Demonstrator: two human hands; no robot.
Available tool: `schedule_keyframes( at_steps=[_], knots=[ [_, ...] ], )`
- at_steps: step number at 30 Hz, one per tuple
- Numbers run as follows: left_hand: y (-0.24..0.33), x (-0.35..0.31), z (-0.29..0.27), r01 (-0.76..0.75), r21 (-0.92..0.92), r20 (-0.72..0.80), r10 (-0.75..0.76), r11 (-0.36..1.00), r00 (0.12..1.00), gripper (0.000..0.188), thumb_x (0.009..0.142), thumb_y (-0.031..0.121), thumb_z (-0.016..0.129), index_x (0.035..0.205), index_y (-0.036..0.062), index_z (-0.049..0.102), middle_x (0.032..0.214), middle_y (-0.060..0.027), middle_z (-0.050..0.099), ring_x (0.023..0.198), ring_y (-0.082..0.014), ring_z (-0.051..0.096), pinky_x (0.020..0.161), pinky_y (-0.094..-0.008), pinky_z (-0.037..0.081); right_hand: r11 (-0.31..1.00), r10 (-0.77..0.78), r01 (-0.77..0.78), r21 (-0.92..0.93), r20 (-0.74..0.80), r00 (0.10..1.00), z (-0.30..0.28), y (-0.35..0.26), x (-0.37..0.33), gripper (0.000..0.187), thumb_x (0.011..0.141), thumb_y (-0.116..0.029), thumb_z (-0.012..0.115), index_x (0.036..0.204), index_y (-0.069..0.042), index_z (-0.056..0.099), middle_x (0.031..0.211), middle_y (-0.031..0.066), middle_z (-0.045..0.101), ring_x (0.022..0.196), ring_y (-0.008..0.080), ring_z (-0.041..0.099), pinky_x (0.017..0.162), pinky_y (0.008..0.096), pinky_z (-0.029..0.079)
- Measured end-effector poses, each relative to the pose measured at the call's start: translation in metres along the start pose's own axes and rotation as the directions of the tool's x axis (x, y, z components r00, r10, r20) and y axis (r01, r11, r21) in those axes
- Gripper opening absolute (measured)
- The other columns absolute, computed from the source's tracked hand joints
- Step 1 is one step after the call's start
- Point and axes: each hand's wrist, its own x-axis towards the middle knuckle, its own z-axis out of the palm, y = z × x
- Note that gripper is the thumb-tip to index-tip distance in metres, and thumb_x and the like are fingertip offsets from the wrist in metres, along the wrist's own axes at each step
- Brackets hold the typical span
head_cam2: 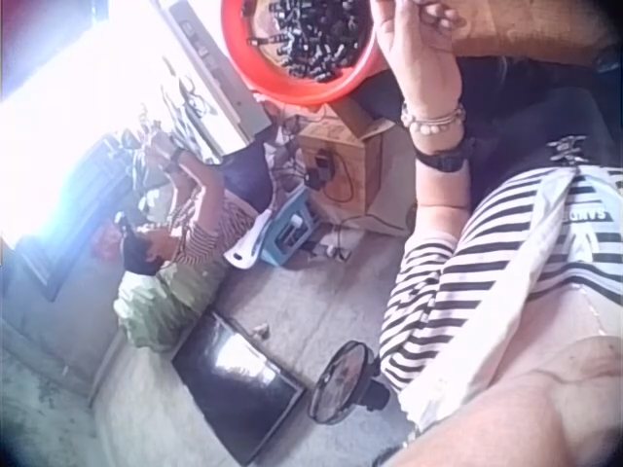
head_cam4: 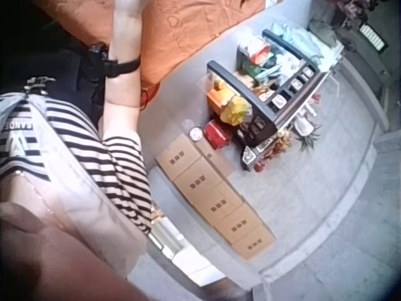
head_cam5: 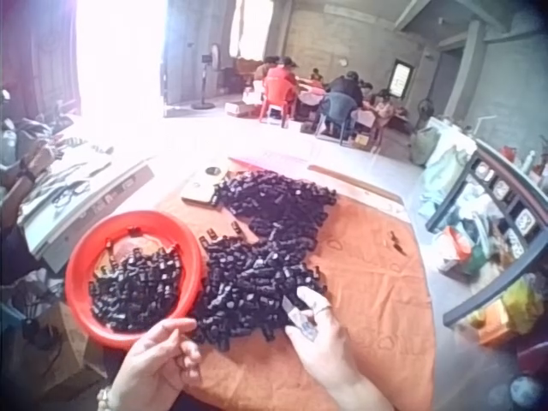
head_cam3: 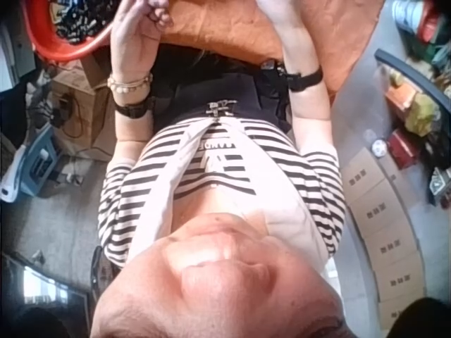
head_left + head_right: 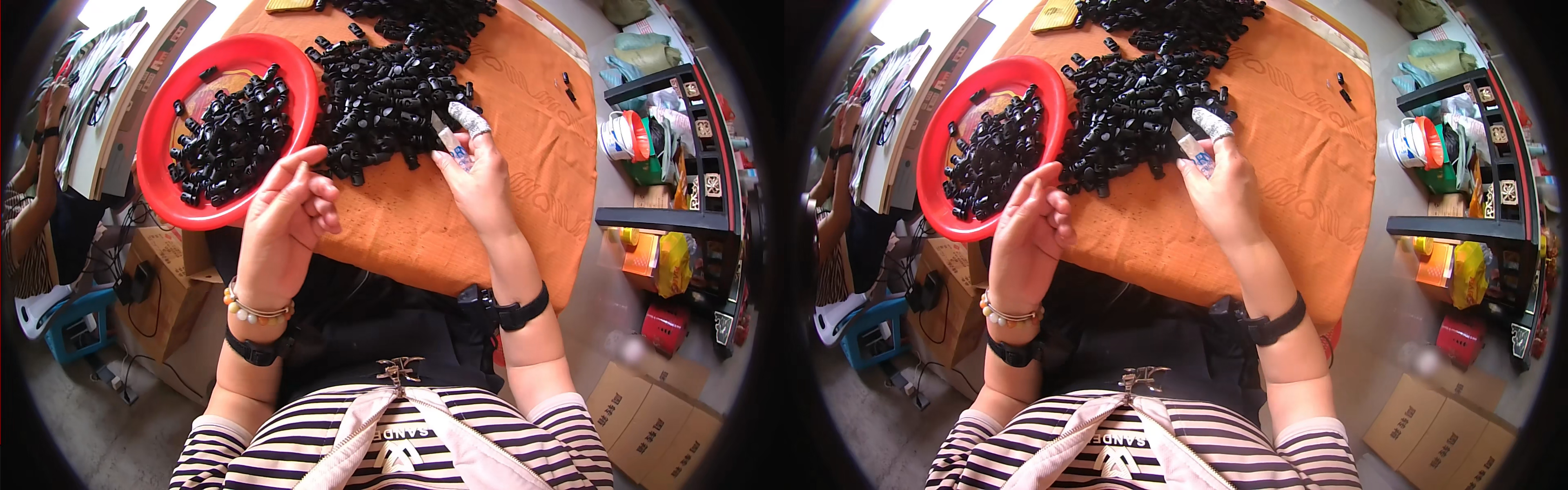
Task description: Clean and inspect small black plastic shoe components using a small brush or tool.
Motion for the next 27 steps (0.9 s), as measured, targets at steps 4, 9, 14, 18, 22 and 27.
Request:
schedule_keyframes(
  at_steps=[4, 9, 14, 18, 22, 27],
  knots=[
    [-0.012, 0.0, 0.002, 0.094, 0.102, 0.019, -0.096, 0.99, 0.995, 0.029, 0.092, 0.013, 0.042, 0.119, 0.001, 0.045, 0.083, -0.0038, 0.056, 0.069, -0.0084, 0.054, 0.061, -0.021, 0.047, 0.985, 0.016, -0.024, 0.173, 0.045, 0.999, -0.002, -0.009, -0.001, 0.048, 0.077, -0.003, 0.063, 0.121, 0.001, 0.045, 0.091, 0.0085, 0.06, 0.076, 0.0125, 0.058, 0.069, 0.0256, 0.048],
    [-0.022, -0.001, 0.005, 0.167, 0.119, 0.041, -0.173, 0.979, 0.984, 0.028, 0.092, 0.012, 0.044, 0.118, 0.0016, 0.046, 0.085, -0.0052, 0.058, 0.067, -0.0095, 0.057, 0.061, -0.0213, 0.048, 0.854, 0.103, -0.166, 0.493, 0.152, 0.983, -0.007, -0.046, -0.017, 0.043, 0.081, 0.002, 0.058, 0.122, 0.001, 0.044, 0.103, 0.0056, 0.055, 0.086, 0.0086, 0.053, 0.078, 0.0227, 0.046],
    [-0.024, -0.003, 0.017, 0.254, 0.139, 0.058, -0.263, 0.957, 0.963, 0.033, 0.092, 0.015, 0.046, 0.123, 0.0031, 0.041, 0.087, -0.0071, 0.059, 0.069, -0.0098, 0.058, 0.063, -0.0215, 0.049, 0.748, 0.204, -0.375, 0.547, 0.348, 0.915, -0.013, -0.078, -0.03, 0.04, 0.084, 0.001, 0.055, 0.123, 0.001, 0.043, 0.105, 0.0059, 0.055, 0.092, 0.0089, 0.053, 0.082, 0.0234, 0.045],
    [-0.024, -0.006, 0.026, 0.209, 0.199, 0.093, -0.231, 0.957, 0.969, 0.039, 0.091, 0.015, 0.05, 0.127, 0.0064, 0.04, 0.083, -0.0038, 0.057, 0.064, -0.006, 0.053, 0.059, -0.0181, 0.046, 0.672, 0.2, -0.462, 0.578, 0.459, 0.866, -0.012, -0.082, -0.036, 0.04, 0.086, 0.0, 0.053, 0.124, -0.001, 0.042, 0.097, 0.0047, 0.057, 0.088, 0.0082, 0.055, 0.079, 0.022, 0.045],
    [-0.025, -0.005, 0.024, 0.069, 0.316, 0.212, -0.142, 0.946, 0.967, 0.036, 0.09, 0.011, 0.052, 0.125, 0.009, 0.046, 0.07, 0.0054, 0.048, 0.055, 0.0008, 0.038, 0.047, -0.0141, 0.032, 0.583, 0.217, -0.559, 0.59, 0.549, 0.807, -0.01, -0.089, -0.04, 0.042, 0.088, -0.004, 0.052, 0.127, -0.002, 0.038, 0.09, 0.0008, 0.056, 0.073, 0.0017, 0.051, 0.06, 0.0144, 0.04],
    [-0.024, -0.008, 0.022, 0.069, 0.319, 0.196, -0.137, 0.945, 0.971, 0.026, 0.088, 0.01, 0.056, 0.113, 0.0072, 0.05, 0.074, 0.0066, 0.051, 0.061, 0.0023, 0.042, 0.048, -0.0129, 0.031, 0.537, 0.203, -0.591, 0.601, 0.589, 0.783, -0.008, -0.086, -0.044, 0.044, 0.088, -0.008, 0.053, 0.128, -0.003, 0.037, 0.081, -0.004, 0.054, 0.056, -0.0035, 0.037, 0.046, 0.0122, 0.027]
  ],
)
